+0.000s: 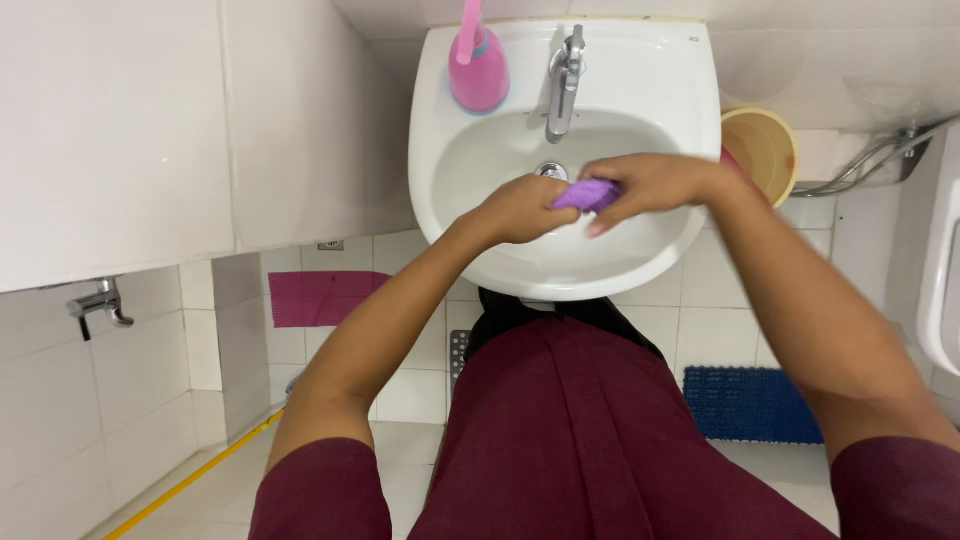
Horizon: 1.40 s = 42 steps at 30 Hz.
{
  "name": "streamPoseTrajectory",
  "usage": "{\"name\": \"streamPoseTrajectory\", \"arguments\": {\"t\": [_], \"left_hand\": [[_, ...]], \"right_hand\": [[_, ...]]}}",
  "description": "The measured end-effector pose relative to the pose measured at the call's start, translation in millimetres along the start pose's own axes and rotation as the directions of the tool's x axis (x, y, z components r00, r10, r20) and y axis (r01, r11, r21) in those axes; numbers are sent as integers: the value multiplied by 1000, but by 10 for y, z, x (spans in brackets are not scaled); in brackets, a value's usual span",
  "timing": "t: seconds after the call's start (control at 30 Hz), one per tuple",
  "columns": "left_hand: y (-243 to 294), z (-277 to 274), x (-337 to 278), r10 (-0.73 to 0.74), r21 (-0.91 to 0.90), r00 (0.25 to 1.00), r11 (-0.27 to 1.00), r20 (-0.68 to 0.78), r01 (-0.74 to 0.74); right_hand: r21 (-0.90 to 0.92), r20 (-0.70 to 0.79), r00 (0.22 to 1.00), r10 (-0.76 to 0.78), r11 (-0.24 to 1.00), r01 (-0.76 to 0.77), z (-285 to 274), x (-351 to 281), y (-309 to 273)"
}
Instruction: Cleaning bathroom surfaces including the sink, faucets, and toilet tank using a spray bottle and a microfiber cloth.
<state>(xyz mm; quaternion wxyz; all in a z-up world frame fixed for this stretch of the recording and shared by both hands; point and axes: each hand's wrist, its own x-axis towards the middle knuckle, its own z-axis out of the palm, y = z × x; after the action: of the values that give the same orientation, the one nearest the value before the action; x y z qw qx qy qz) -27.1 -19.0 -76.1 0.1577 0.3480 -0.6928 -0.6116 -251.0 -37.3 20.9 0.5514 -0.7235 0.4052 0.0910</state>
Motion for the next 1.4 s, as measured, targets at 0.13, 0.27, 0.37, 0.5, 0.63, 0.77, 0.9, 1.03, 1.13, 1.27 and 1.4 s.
{"name": "streamPoseTrajectory", "arguments": {"t": [0.13, 0.27, 0.37, 0.5, 0.63, 0.77, 0.9, 1.03, 1.13, 1.27, 1.4], "left_hand": [[509, -185, -8, 206, 562, 978, 804, 43, -194], [444, -361, 165, 585, 805, 805, 428, 99, -411], [410, -389, 211, 597, 877, 789, 294, 142, -380], [515, -324, 194, 408, 811, 913, 532, 9, -246], [602, -226, 230, 217, 722, 974, 684, -66, -104], [464, -17, 289, -187, 34, 980, 981, -69, 189], [450, 174, 258, -164, -838, 948, 442, 274, 319], [417, 210, 234, -57, -916, 954, 267, 294, 299], [341, 160, 214, 10, -943, 960, 193, 279, 272], [350, -72, 142, 91, -927, 948, 258, 305, 273], [592, -478, -19, -177, -550, 957, 787, 230, 278]], "right_hand": [[853, 166, 986, -32, 506, -127, -13, 169, 482], [781, 352, 933, -78, 574, -246, 89, 135, 124], [684, 254, 967, 7, 706, -185, 18, 9, -13], [445, 65, 991, 114, 886, -131, 31, -100, -126], [-574, -385, 917, -108, 806, -146, 56, -56, -54], [-762, -586, 667, -460, 592, -261, 2, 86, 101], [-803, -595, 350, -723, 531, -270, -23, 322, 272], [-784, -619, 222, -754, 576, -229, 56, 532, 346], [-750, -654, 146, -742, 610, -255, 55, 656, 298], [-756, -651, 139, -747, 618, -218, 11, 591, 97], [-646, -740, 412, -532, 732, -217, 137, 375, -33]]}}
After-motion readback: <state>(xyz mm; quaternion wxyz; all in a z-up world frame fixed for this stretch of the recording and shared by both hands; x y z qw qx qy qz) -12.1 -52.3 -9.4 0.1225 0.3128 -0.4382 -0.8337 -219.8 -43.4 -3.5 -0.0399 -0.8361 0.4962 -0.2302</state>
